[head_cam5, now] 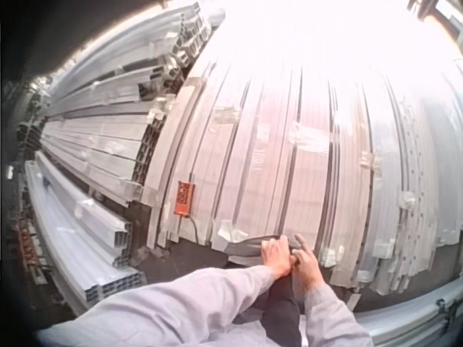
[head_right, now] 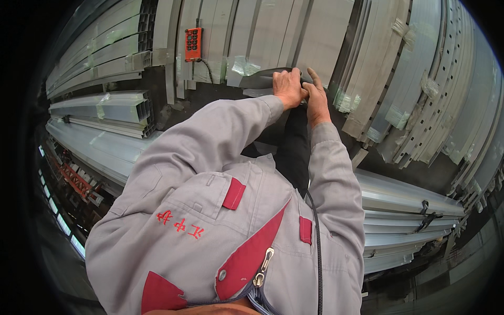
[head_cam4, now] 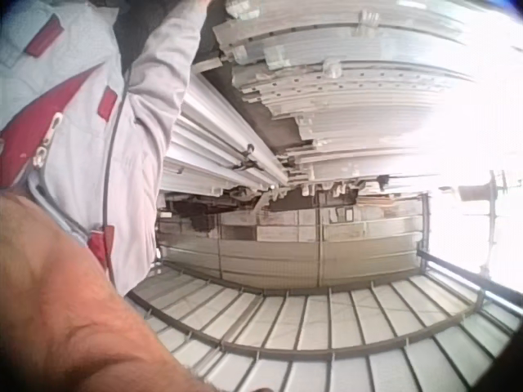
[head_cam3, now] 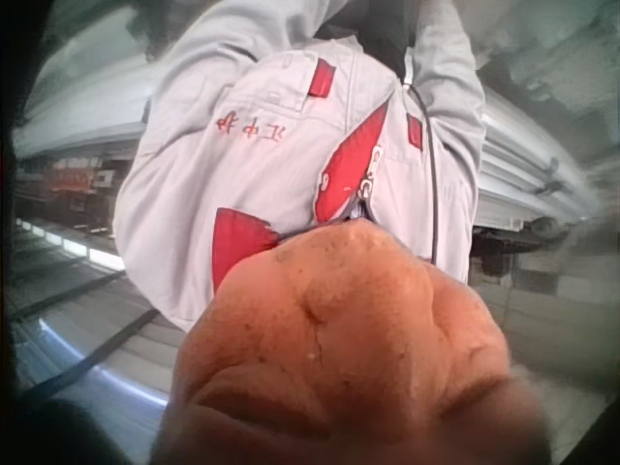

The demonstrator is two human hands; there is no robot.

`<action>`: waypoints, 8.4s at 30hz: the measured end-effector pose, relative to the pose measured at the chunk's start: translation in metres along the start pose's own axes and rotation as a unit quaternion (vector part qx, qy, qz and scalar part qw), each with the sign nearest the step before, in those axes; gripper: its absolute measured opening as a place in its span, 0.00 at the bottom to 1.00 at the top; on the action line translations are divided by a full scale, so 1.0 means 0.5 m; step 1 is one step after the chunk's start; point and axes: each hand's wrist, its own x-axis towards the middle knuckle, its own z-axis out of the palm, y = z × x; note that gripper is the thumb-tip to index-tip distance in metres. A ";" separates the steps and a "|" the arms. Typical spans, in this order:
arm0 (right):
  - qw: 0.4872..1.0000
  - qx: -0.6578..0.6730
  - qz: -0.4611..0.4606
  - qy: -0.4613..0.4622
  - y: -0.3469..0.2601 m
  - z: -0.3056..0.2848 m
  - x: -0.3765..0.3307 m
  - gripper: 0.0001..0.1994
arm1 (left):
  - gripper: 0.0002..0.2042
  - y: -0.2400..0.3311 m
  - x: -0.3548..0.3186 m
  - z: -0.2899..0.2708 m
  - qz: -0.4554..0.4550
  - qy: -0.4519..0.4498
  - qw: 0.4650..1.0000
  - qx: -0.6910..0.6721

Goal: The person uses a handheld remote control to operate an overhead crane, attaching straps to a bundle of aluminum profiles, lifting the load, and moving it to a new location. The person then detaches the straps and places the bundle on the floor.

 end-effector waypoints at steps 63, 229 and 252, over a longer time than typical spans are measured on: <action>0.909 0.187 -0.290 0.234 -0.173 -0.077 -0.740 0.28 | 0.22 -0.046 0.024 0.009 0.103 -0.051 0.991 0.072; 0.782 0.295 -0.152 0.527 0.398 0.032 -0.942 0.21 | 0.26 -0.059 0.073 0.031 0.041 -0.099 0.994 0.036; 0.566 0.424 0.045 0.706 0.797 0.090 -1.083 0.18 | 0.26 -0.210 0.339 0.124 0.127 -0.092 0.987 -0.037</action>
